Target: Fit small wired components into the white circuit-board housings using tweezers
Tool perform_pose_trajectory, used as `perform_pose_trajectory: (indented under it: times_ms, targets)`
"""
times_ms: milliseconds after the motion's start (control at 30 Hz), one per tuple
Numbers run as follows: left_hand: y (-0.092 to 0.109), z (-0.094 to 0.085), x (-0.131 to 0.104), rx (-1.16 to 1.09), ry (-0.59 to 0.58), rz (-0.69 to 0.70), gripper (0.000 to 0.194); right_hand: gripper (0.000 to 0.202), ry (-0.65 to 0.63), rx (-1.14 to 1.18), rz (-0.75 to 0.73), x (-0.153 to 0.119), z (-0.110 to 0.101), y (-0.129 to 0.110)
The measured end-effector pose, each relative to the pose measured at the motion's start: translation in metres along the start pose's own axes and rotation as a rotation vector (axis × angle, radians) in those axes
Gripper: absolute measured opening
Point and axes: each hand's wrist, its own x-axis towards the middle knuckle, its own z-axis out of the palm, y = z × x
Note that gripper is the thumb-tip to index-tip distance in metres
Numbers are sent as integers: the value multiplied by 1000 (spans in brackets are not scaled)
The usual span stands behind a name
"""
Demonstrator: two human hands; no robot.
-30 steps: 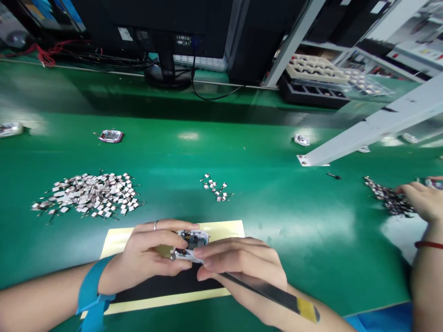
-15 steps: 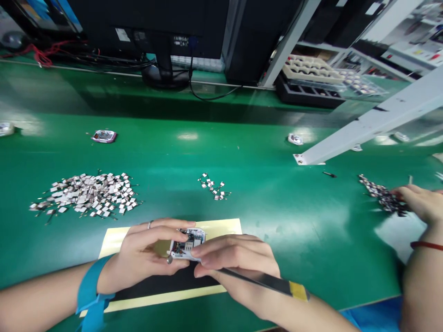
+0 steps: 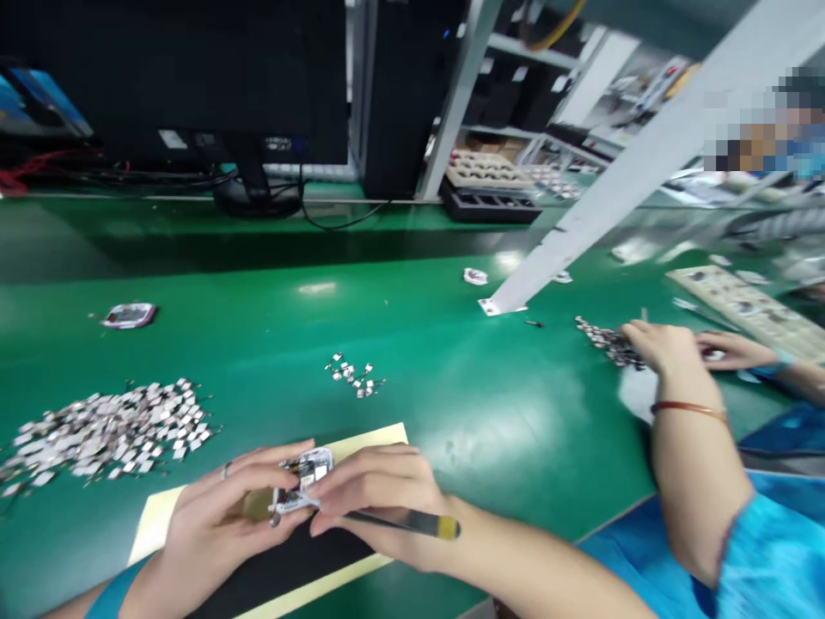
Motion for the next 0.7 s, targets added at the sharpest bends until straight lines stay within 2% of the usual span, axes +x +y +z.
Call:
perform_pose_trajectory:
  times_ms: [100,167,233,333,400,500,567,700]
  targets:
    - [2,-7,3,49,7,26,18,19,182,231,99,3,2,1]
    - [7,-21,9,120,17,73,16,21,341,453,231,4,2,2]
    - [13,-41,21,173,96,73,14,22,449,572,327,4,2,5]
    - [19,-72,46,210,332,-43,11,22,470,584,404,3,2,8]
    - [16,-84,66,227,427,-106,11,22,446,614,448,2,4,9]
    - [-5,-85,91,179,426,-115,20,24,444,706,503,2,7,9]
    - [-28,-79,103,160,378,-134,26,24,472,735,544,4,6,10]
    - [-77,-68,117,234,262,-265,36,25,501,770,603,6,4,13]
